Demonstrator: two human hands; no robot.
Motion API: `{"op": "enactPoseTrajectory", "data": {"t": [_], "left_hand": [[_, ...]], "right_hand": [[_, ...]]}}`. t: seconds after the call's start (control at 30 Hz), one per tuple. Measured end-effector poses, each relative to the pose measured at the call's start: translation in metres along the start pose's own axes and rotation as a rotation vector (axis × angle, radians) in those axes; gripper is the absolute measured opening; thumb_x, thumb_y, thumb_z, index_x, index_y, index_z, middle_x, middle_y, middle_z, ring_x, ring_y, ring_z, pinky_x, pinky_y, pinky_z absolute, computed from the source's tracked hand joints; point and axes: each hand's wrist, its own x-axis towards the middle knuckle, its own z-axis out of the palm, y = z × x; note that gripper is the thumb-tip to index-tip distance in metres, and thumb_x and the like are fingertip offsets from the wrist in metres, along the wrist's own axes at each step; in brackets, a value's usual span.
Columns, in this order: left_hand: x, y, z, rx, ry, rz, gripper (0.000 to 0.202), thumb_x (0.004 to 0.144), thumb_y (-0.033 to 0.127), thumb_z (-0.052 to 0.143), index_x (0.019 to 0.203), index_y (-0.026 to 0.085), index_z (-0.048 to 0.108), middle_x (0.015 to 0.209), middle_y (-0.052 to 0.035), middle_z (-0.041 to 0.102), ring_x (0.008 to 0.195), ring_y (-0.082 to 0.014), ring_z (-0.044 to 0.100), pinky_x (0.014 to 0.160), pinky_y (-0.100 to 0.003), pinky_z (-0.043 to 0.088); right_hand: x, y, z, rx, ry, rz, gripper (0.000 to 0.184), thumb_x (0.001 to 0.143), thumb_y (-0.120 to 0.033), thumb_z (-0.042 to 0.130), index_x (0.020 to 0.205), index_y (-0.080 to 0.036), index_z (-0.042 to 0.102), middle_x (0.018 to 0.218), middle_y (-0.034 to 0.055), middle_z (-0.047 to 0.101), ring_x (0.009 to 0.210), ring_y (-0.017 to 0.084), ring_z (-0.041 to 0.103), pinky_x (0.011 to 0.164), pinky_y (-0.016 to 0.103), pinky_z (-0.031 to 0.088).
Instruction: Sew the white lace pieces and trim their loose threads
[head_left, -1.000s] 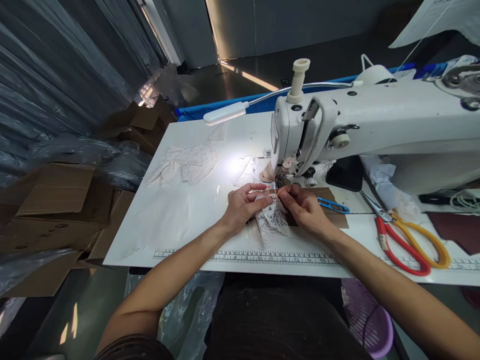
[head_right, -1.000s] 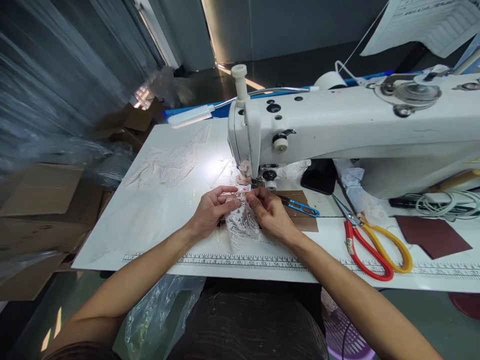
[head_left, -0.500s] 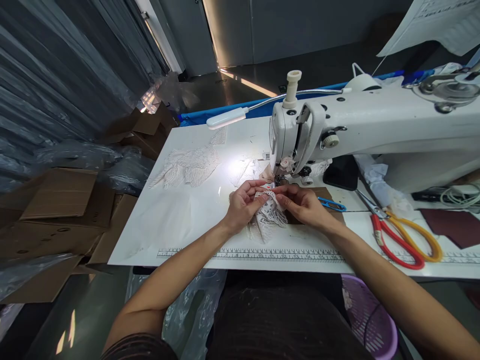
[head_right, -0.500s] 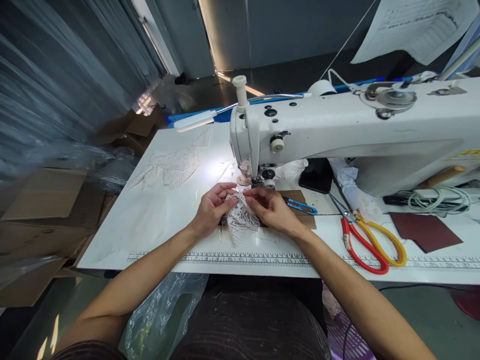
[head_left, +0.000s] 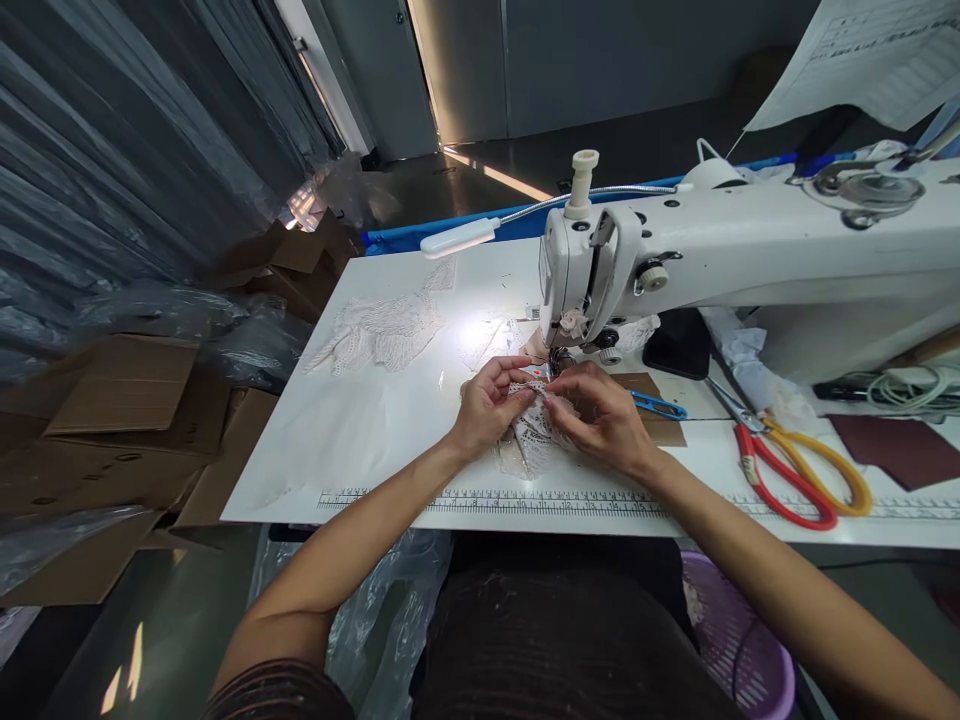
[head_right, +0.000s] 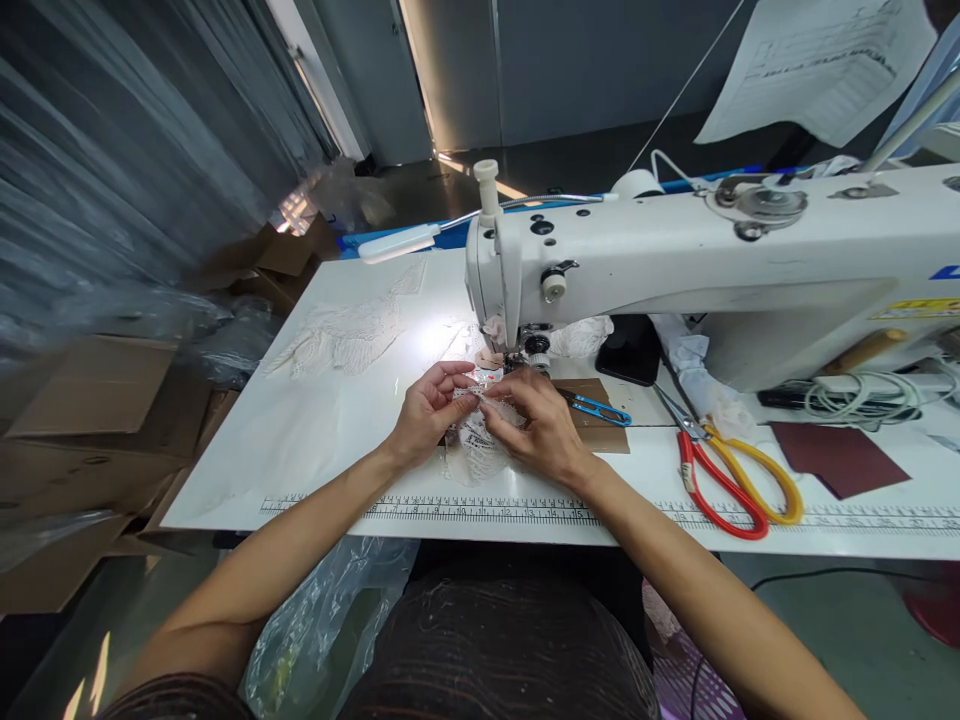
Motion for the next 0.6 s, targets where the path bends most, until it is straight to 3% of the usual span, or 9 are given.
{"op": "enactPoseTrajectory", "data": {"t": [0.13, 0.2, 0.3, 0.47, 0.6], "left_hand": [[-0.001, 0.000, 0.001, -0.007, -0.022, -0.008, 0.046, 0.070, 0.029, 0.082, 0.109, 0.017, 0.061, 0.089, -0.0039, 0.071, 0.077, -0.0136, 0.067, 0.072, -0.026, 0.053], [-0.002, 0.000, 0.002, -0.015, -0.035, -0.018, 0.047, 0.069, 0.030, 0.083, 0.109, 0.018, 0.061, 0.089, -0.0037, 0.072, 0.079, -0.0145, 0.067, 0.074, -0.027, 0.053], [-0.002, 0.001, 0.003, -0.040, -0.040, -0.027, 0.046, 0.069, 0.029, 0.084, 0.107, 0.018, 0.062, 0.087, -0.0027, 0.071, 0.079, -0.0136, 0.067, 0.075, -0.027, 0.053], [-0.003, 0.003, 0.003, -0.113, -0.045, -0.053, 0.043, 0.068, 0.026, 0.085, 0.104, 0.017, 0.063, 0.085, -0.0010, 0.070, 0.074, -0.0114, 0.066, 0.073, -0.025, 0.053], [-0.003, 0.005, 0.002, -0.186, -0.021, -0.106, 0.047, 0.066, 0.026, 0.086, 0.106, 0.016, 0.063, 0.087, -0.0020, 0.070, 0.075, -0.0128, 0.066, 0.071, -0.026, 0.053]], "right_hand": [[0.001, -0.001, 0.005, -0.218, 0.058, -0.085, 0.009, 0.087, -0.026, 0.064, 0.094, -0.025, 0.069, 0.090, 0.0083, 0.068, 0.086, 0.026, 0.063, 0.079, 0.043, 0.050], [0.001, -0.001, 0.005, -0.200, 0.050, -0.069, 0.007, 0.088, -0.024, 0.062, 0.090, -0.024, 0.068, 0.089, 0.0080, 0.067, 0.084, 0.024, 0.062, 0.076, 0.041, 0.050], [0.002, -0.001, 0.002, 0.054, 0.002, 0.092, 0.009, 0.090, -0.029, 0.060, 0.086, -0.022, 0.064, 0.080, 0.0044, 0.061, 0.071, 0.019, 0.059, 0.066, 0.034, 0.049], [0.005, 0.002, -0.003, 0.492, -0.126, 0.457, 0.033, 0.087, -0.054, 0.063, 0.086, -0.021, 0.062, 0.067, -0.0012, 0.056, 0.055, 0.013, 0.049, 0.050, 0.027, 0.041], [0.007, 0.008, -0.006, 0.568, -0.111, 0.503, 0.040, 0.084, -0.061, 0.064, 0.083, -0.021, 0.061, 0.069, 0.0009, 0.060, 0.062, 0.015, 0.056, 0.058, 0.029, 0.047]]}}
